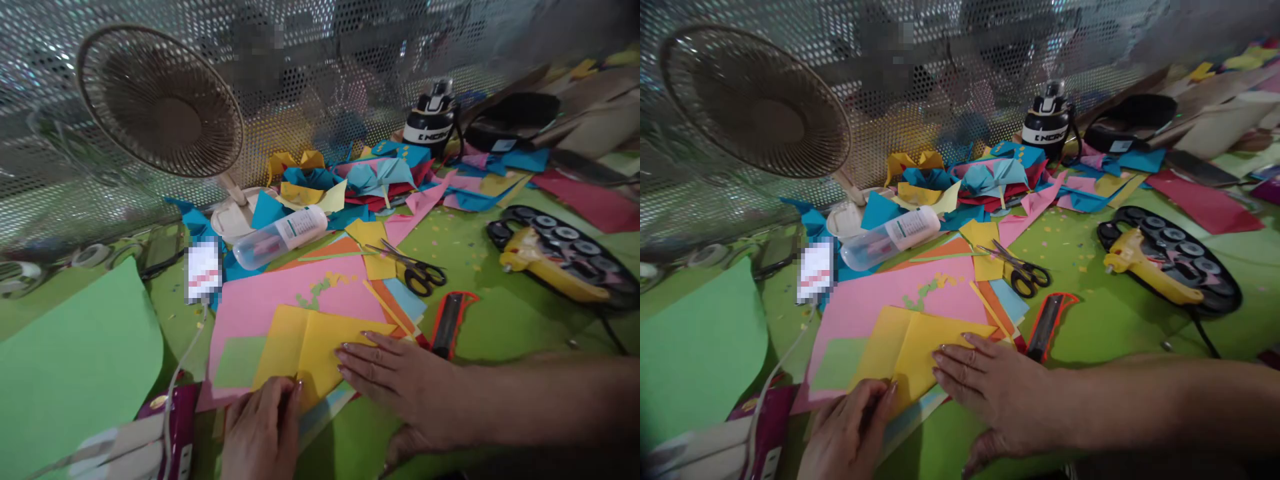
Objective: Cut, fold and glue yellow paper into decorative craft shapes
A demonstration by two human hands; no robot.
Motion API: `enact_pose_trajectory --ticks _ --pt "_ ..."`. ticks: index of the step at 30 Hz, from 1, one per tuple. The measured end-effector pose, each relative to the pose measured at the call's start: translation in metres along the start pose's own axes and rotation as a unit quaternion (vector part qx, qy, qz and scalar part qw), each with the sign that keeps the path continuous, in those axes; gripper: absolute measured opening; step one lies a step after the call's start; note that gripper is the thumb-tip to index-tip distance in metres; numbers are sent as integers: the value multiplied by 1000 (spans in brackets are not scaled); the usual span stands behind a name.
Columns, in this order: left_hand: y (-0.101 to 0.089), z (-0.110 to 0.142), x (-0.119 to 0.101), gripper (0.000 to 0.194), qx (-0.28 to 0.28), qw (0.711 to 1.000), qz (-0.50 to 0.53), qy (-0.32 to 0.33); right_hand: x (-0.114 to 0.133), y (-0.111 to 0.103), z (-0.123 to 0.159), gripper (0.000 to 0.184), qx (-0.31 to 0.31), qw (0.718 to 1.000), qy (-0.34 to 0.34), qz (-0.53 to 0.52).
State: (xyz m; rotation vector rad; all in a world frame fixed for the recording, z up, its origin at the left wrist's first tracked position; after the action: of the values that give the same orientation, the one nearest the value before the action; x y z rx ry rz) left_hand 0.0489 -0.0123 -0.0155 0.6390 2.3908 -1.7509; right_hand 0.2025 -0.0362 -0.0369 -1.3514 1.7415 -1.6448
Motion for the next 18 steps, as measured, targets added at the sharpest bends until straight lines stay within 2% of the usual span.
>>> enact_pose_trajectory --ticks 18 --pt "1 -4 2 28 -4 999 -34 -9 0 -2 -3 77 -28 1000 -2 7"
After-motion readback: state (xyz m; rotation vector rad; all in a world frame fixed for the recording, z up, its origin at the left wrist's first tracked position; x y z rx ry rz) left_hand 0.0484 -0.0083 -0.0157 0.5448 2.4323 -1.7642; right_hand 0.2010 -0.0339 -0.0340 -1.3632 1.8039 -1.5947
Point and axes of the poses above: each hand's wrist, its own z-axis away from the middle knuckle, its own y-axis out of the palm, x = y × z, the point moved 9 cm from there along -z, towards the middle knuckle, and after that the axes turned 12 degrees about -x, right-handed, at the moved point
